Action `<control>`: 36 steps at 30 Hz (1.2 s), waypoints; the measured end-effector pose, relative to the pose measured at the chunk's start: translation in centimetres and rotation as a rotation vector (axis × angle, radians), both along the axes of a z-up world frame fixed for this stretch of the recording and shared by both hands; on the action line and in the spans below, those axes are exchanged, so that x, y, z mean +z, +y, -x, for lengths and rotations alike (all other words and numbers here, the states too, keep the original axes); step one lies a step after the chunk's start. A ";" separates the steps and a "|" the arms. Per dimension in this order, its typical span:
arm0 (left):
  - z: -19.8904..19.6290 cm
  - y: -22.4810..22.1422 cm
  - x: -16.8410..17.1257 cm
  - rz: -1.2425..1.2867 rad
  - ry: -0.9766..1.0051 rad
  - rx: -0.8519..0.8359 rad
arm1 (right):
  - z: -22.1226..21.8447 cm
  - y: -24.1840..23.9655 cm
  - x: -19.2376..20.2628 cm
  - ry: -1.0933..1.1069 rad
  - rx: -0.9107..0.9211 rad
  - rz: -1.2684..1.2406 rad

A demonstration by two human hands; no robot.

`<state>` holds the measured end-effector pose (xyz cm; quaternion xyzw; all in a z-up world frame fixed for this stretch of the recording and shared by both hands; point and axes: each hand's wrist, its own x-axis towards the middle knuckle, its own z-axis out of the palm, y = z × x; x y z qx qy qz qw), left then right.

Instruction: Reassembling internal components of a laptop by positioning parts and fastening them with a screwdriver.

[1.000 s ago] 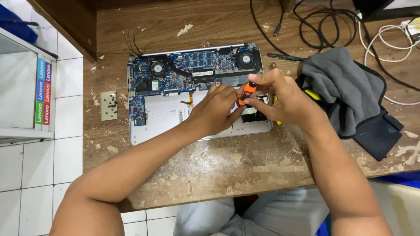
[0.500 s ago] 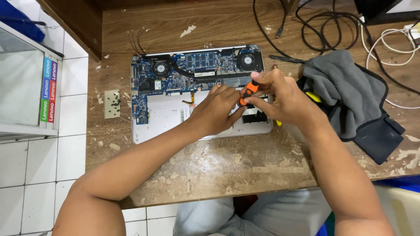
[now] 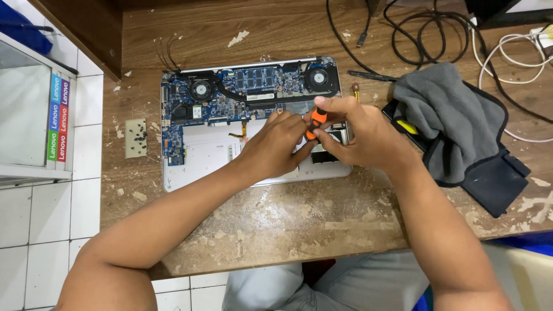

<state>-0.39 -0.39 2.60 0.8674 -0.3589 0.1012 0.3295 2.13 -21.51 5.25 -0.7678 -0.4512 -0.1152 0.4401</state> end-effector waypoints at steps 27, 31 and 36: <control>-0.1 0.2 -0.8 0.060 0.036 -0.027 | -0.3 -0.1 -1.2 0.020 0.012 -0.102; -0.3 0.3 -1.5 0.052 0.034 -0.035 | -0.5 -0.4 -1.7 0.043 0.022 -0.112; -0.3 0.3 -1.5 0.047 -0.012 -0.036 | -0.4 0.2 -1.4 0.054 0.068 -0.177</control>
